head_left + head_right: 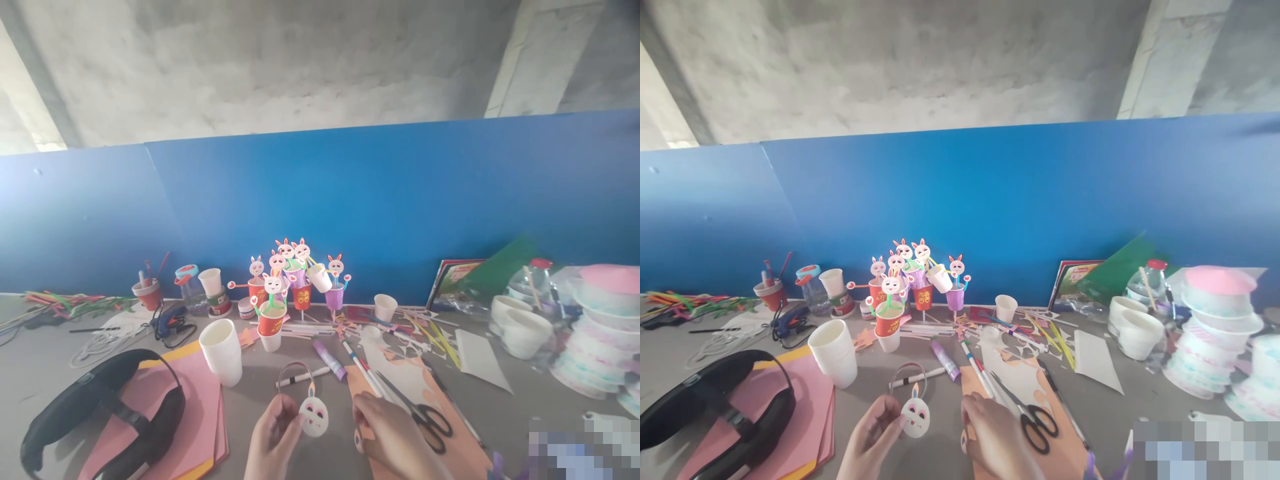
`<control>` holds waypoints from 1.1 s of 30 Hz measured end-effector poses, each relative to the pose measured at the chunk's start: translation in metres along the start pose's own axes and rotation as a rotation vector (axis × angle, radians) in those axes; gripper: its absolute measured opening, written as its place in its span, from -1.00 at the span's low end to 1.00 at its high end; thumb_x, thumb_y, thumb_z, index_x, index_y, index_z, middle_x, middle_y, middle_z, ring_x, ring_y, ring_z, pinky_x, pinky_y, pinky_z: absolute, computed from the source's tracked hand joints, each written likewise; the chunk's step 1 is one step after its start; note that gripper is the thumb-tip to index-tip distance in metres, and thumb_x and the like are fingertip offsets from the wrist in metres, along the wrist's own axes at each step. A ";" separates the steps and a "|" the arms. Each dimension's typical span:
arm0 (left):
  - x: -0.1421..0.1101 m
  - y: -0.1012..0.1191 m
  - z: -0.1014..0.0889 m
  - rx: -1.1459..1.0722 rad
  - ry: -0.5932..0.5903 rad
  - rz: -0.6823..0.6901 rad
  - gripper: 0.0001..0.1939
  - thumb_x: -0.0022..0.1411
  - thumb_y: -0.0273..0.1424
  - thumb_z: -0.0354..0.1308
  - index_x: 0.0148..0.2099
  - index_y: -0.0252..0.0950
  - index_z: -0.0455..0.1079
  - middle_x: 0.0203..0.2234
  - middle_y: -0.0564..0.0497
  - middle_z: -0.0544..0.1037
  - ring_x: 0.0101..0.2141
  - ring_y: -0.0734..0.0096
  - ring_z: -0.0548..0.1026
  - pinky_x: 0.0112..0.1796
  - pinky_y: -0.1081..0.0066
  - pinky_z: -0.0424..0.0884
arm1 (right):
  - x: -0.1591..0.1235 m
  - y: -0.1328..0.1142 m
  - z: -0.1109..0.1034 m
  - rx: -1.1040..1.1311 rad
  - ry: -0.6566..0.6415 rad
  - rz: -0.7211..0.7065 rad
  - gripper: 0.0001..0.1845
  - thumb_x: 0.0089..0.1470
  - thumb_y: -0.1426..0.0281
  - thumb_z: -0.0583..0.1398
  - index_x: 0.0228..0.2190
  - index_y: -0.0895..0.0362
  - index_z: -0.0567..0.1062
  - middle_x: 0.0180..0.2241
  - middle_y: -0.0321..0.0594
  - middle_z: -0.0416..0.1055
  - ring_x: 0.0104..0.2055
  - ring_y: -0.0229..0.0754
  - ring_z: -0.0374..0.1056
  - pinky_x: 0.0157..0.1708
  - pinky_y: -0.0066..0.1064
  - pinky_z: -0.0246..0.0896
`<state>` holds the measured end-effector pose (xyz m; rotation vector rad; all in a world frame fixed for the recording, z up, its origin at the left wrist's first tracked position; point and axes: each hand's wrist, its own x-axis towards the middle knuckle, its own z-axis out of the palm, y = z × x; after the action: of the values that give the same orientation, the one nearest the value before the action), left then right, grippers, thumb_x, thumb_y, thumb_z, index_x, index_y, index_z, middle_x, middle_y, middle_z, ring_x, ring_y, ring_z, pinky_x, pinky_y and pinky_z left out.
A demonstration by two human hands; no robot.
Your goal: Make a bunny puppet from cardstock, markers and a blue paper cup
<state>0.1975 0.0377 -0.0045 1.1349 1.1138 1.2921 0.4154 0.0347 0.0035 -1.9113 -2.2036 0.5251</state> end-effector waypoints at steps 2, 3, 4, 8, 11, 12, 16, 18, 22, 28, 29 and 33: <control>0.000 0.001 0.001 -0.004 0.003 -0.007 -0.46 -0.08 0.11 0.35 -0.49 -0.27 0.34 -0.59 0.12 0.34 -0.52 0.45 0.30 -0.45 0.49 0.30 | 0.000 0.000 0.001 0.011 0.002 -0.003 -0.77 -0.23 0.55 0.16 -0.44 0.03 0.39 -0.34 -0.30 0.52 -0.28 -0.09 0.45 -0.37 -0.43 0.04; 0.000 0.001 0.001 -0.006 0.002 -0.009 -0.46 -0.08 0.11 0.35 -0.49 -0.27 0.35 -0.59 0.12 0.34 -0.52 0.45 0.30 -0.45 0.50 0.30 | 0.001 0.001 0.002 0.016 0.003 -0.004 -0.78 -0.23 0.55 0.16 -0.46 0.04 0.38 -0.34 -0.30 0.52 -0.28 -0.09 0.45 -0.37 -0.43 0.04; 0.000 0.001 0.001 -0.005 0.000 -0.011 -0.46 -0.08 0.11 0.35 -0.49 -0.27 0.35 -0.59 0.12 0.34 -0.52 0.45 0.30 -0.45 0.50 0.30 | 0.001 0.001 0.002 0.019 0.004 -0.003 -0.79 -0.24 0.56 0.16 -0.47 0.04 0.38 -0.35 -0.30 0.52 -0.28 -0.09 0.45 -0.37 -0.43 0.03; 0.000 0.000 0.000 0.004 -0.001 -0.005 -0.46 -0.07 0.12 0.34 -0.49 -0.28 0.36 -0.59 0.12 0.35 -0.51 0.45 0.32 -0.44 0.50 0.30 | 0.001 0.002 0.003 0.034 0.016 0.001 -0.82 -0.25 0.55 0.16 -0.51 0.05 0.37 -0.40 -0.33 0.51 -0.31 -0.12 0.44 -0.40 -0.45 0.02; 0.001 0.000 0.001 -0.002 -0.006 -0.006 -0.47 -0.07 0.10 0.35 -0.49 -0.28 0.35 -0.59 0.13 0.35 -0.51 0.45 0.32 -0.43 0.51 0.30 | 0.002 0.002 0.006 0.036 0.039 0.010 -0.80 -0.25 0.58 0.15 -0.52 0.05 0.37 -0.44 -0.34 0.50 -0.35 -0.14 0.43 -0.43 -0.47 0.00; 0.001 0.000 0.001 -0.004 -0.008 -0.007 -0.47 -0.07 0.10 0.35 -0.49 -0.28 0.35 -0.59 0.13 0.35 -0.51 0.45 0.32 -0.43 0.51 0.29 | 0.002 0.001 0.007 0.046 0.047 0.017 -0.79 -0.25 0.59 0.14 -0.52 0.04 0.38 -0.45 -0.36 0.50 -0.36 -0.14 0.43 -0.44 -0.47 -0.01; 0.001 0.001 0.001 -0.017 -0.018 -0.011 -0.46 -0.08 0.11 0.35 -0.50 -0.27 0.34 -0.59 0.13 0.33 -0.51 0.45 0.30 -0.44 0.50 0.29 | 0.006 0.001 0.012 0.202 0.062 -0.004 -0.78 -0.21 0.61 0.14 -0.51 0.03 0.41 -0.50 -0.40 0.50 -0.40 -0.19 0.43 -0.44 -0.50 0.05; 0.001 0.001 0.002 -0.040 -0.032 -0.023 -0.47 -0.08 0.11 0.35 -0.50 -0.27 0.35 -0.59 0.12 0.34 -0.51 0.44 0.31 -0.43 0.49 0.30 | 0.007 -0.002 0.012 0.342 0.056 -0.033 -0.79 -0.18 0.61 0.15 -0.50 0.04 0.41 -0.50 -0.41 0.49 -0.41 -0.21 0.42 -0.43 -0.50 0.09; 0.000 -0.004 0.002 -0.094 -0.070 -0.069 -0.48 -0.07 0.10 0.36 -0.48 -0.28 0.37 -0.57 0.09 0.39 -0.48 0.42 0.33 -0.41 0.48 0.31 | 0.010 -0.012 0.006 0.746 0.072 -0.098 -0.87 -0.05 0.48 0.19 -0.38 0.04 0.39 -0.44 -0.38 0.47 -0.39 -0.21 0.40 -0.39 -0.47 0.21; -0.008 -0.003 0.008 -0.090 -0.065 0.129 -0.59 0.07 -0.01 0.33 -0.47 -0.26 0.41 -0.53 0.05 0.39 -0.46 0.37 0.36 -0.38 0.44 0.31 | 0.008 -0.024 0.001 0.988 0.276 -0.181 -0.80 0.07 0.22 0.24 -0.37 0.09 0.42 -0.41 -0.26 0.42 -0.34 -0.14 0.40 -0.30 -0.36 0.32; -0.010 -0.001 0.009 -0.082 -0.053 0.211 -0.63 0.11 -0.05 0.32 -0.46 -0.25 0.43 -0.51 0.02 0.41 -0.44 0.33 0.40 -0.35 0.41 0.33 | 0.007 -0.025 0.001 0.998 0.304 -0.196 -0.79 0.08 0.21 0.24 -0.38 0.09 0.42 -0.41 -0.25 0.42 -0.34 -0.14 0.40 -0.29 -0.35 0.33; -0.019 0.011 0.012 0.048 -0.002 0.521 -0.76 0.20 -0.19 0.28 -0.46 -0.16 0.53 -0.52 -0.08 0.54 -0.45 0.22 0.46 -0.33 0.29 0.39 | 0.003 -0.023 -0.002 1.025 0.353 -0.242 -0.79 0.11 0.21 0.25 -0.39 0.09 0.45 -0.41 -0.25 0.42 -0.33 -0.14 0.42 -0.25 -0.35 0.36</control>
<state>0.2087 0.0186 0.0073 1.5254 0.8778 1.6633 0.3947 0.0352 0.0137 -1.0659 -1.4366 0.9355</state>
